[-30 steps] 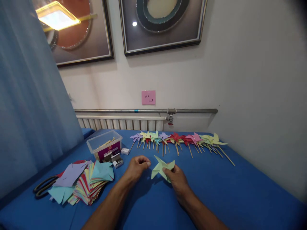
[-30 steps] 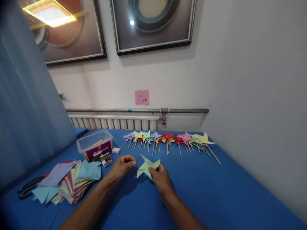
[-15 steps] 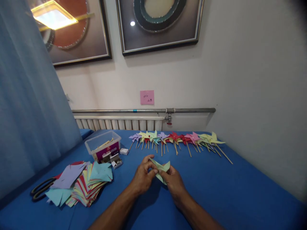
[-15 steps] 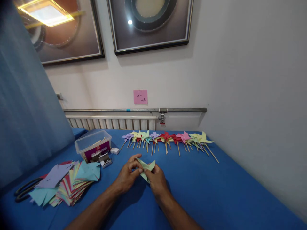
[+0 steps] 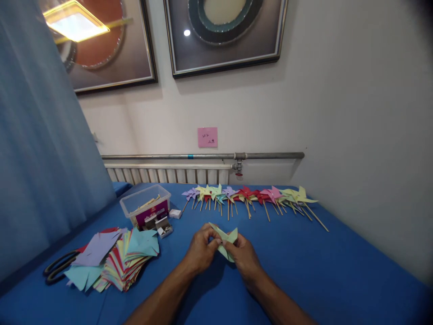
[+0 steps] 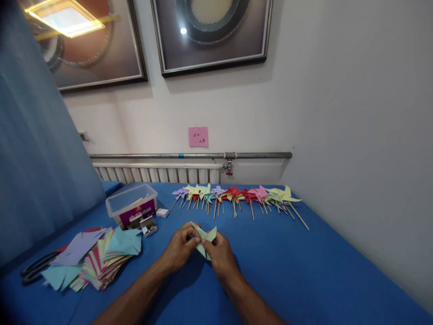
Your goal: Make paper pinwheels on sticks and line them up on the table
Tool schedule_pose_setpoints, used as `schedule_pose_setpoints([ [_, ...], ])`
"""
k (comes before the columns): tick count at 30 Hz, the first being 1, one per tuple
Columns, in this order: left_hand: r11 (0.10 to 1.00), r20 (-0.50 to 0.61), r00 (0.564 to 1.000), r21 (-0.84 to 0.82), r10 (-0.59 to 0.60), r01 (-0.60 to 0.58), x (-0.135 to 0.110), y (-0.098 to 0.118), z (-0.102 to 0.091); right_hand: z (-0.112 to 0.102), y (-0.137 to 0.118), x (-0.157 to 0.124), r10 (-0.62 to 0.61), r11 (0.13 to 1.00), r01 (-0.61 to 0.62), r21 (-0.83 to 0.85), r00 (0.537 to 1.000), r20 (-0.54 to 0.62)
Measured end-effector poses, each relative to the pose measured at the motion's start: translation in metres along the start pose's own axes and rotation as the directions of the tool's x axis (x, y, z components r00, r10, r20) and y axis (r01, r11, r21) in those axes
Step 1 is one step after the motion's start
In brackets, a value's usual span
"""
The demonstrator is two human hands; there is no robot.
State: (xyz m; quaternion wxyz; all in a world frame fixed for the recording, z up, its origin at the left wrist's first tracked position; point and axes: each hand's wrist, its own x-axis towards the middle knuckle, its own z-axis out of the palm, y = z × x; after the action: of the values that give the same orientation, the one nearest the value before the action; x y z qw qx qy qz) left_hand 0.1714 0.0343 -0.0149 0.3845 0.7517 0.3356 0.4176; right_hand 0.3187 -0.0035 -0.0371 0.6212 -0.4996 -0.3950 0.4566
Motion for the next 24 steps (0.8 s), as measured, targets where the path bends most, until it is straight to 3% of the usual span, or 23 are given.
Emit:
schedule_pose_setpoints([
  [6,0.982,-0.010,0.982,0.008,-0.189,0.189,-0.001,0.001,0.003,0.000,-0.004,-0.002,0.008,1.000,-0.008,-0.022,1.000,0.001],
  [24,0.978,-0.062,0.977,0.029,-0.204,0.206,-0.001,0.010,0.002,0.000,-0.006,-0.003,-0.027,0.998,0.032,-0.049,0.996,0.090],
])
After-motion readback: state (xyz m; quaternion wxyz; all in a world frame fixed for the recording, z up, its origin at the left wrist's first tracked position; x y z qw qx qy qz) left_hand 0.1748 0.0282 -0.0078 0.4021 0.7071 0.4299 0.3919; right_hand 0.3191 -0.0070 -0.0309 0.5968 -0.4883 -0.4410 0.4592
